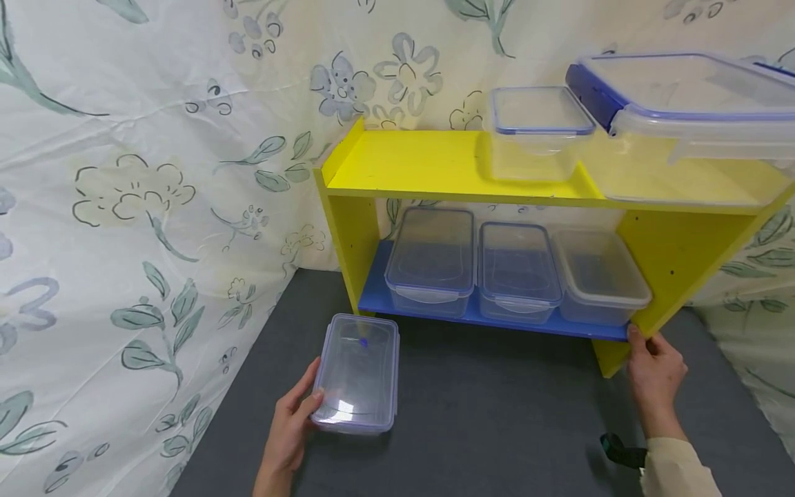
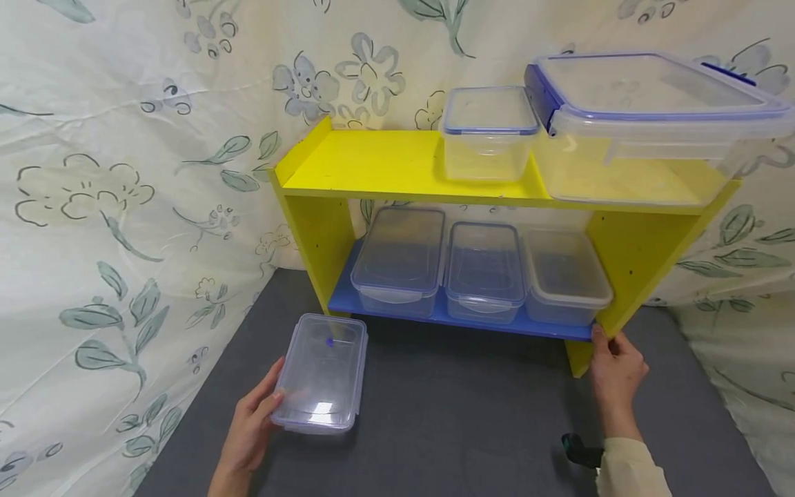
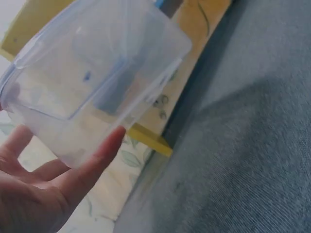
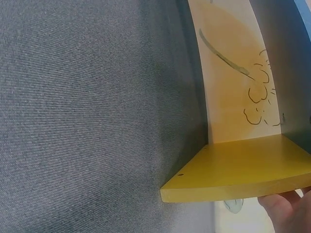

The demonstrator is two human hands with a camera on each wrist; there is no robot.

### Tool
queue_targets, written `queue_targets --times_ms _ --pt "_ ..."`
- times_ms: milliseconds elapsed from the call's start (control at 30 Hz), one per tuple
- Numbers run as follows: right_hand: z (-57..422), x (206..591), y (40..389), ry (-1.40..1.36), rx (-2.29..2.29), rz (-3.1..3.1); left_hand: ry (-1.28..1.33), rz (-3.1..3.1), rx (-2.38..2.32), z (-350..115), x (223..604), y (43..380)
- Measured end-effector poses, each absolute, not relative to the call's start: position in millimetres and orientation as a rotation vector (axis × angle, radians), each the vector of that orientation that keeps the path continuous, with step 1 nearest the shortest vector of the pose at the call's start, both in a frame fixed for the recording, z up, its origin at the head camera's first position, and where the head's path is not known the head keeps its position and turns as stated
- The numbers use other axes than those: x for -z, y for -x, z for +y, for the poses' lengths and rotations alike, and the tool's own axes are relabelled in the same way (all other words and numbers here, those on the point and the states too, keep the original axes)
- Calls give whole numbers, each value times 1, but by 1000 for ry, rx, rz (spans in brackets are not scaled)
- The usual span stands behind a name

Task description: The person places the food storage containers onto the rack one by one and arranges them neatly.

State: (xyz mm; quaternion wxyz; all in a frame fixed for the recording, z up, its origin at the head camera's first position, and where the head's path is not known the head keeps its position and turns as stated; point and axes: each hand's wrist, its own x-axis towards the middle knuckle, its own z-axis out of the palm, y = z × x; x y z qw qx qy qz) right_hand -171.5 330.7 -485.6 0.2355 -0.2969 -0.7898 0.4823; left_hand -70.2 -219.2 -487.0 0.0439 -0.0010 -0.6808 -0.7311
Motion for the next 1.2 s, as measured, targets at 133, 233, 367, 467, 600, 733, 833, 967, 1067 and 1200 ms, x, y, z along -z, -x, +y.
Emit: queue_targets --times_ms 133,233,367,467,600,733,833,967,1067,1200 --pt "330 486 171 815 -1329 -2164 64 -1982 2252 -219 478 65" --pt "331 486 171 827 -1350 -2160 118 -1924 2257 -218 471 62" --pt "332 485 171 845 -1371 -2155 164 -1884 2224 -215 463 59" --pt "332 486 171 839 -1365 -2147 185 -1853 2194 -211 458 56" --pt "331 485 171 824 -1350 -2144 300 -1766 2195 -206 449 53" --pt "331 484 171 814 -1348 -2143 408 -1673 2232 -203 440 49" --pt "330 484 171 802 -1333 -2136 475 -1598 2245 -200 435 46" --pt "330 484 172 789 -1337 -2125 586 -1487 2244 -195 430 45" --pt "331 484 171 795 -1372 -2130 627 -1440 2234 -191 425 45" --pt "332 485 171 812 -1402 -2112 724 -1347 2243 -186 418 46"
